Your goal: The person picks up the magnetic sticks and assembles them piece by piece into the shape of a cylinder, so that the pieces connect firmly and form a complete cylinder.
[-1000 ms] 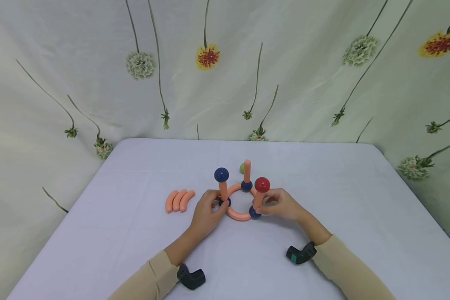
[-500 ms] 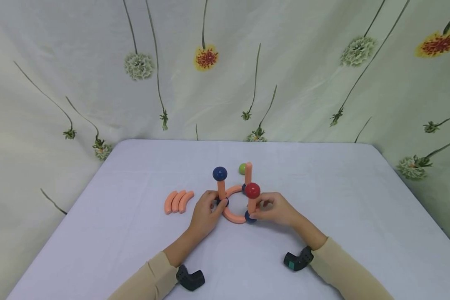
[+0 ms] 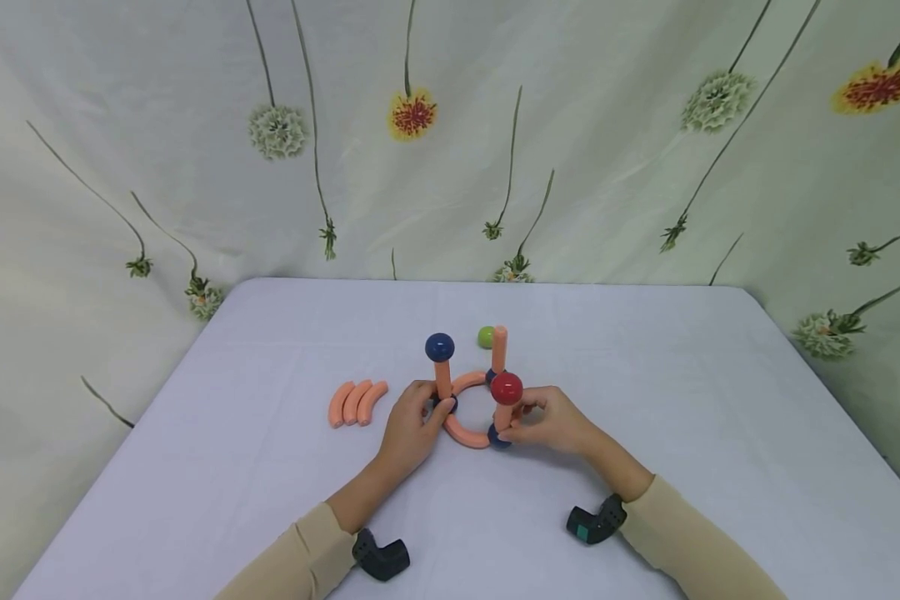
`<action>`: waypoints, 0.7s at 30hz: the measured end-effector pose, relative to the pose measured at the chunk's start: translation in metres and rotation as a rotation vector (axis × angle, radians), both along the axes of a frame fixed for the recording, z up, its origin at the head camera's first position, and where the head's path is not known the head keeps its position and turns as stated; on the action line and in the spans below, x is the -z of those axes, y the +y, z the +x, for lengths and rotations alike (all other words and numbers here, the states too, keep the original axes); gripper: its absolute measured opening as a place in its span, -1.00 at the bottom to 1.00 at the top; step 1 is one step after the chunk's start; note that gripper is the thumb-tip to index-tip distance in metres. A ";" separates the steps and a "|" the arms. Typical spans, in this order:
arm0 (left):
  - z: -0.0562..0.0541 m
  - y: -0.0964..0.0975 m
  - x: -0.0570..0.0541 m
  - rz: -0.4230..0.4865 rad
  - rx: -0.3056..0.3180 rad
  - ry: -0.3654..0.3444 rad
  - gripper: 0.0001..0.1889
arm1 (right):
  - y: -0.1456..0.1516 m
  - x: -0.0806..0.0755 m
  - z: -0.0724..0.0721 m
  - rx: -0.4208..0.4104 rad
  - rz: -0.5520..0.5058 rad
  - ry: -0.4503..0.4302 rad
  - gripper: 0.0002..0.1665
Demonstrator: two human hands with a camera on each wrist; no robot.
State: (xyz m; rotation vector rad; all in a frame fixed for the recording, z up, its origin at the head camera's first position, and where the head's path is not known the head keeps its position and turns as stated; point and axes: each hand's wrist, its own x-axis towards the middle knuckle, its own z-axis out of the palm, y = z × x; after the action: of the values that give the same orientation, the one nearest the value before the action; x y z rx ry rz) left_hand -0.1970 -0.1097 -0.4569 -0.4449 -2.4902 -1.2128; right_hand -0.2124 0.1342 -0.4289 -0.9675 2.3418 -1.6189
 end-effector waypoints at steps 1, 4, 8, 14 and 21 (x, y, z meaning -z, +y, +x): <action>0.000 0.000 0.000 -0.006 -0.001 0.000 -0.78 | 0.000 0.000 0.000 -0.003 -0.003 0.001 -0.76; 0.000 0.000 -0.002 -0.008 -0.002 -0.015 -0.77 | 0.001 0.004 -0.002 -0.007 -0.007 -0.005 -0.74; 0.001 0.001 -0.002 -0.010 -0.006 -0.033 -0.77 | 0.001 0.006 -0.002 -0.009 -0.008 -0.009 -0.73; -0.002 0.000 0.000 -0.023 0.012 -0.012 -0.76 | -0.002 0.006 0.002 -0.025 -0.003 0.004 -0.70; -0.008 -0.002 -0.002 -0.026 0.062 -0.026 -0.75 | -0.008 0.005 0.007 -0.024 0.018 0.020 -0.69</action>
State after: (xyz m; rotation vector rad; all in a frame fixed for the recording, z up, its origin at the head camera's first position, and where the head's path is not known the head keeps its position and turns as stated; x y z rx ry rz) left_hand -0.2050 -0.1117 -0.4549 -0.5199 -2.5347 -1.2185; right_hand -0.2057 0.1257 -0.4338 -1.0088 2.3451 -1.5836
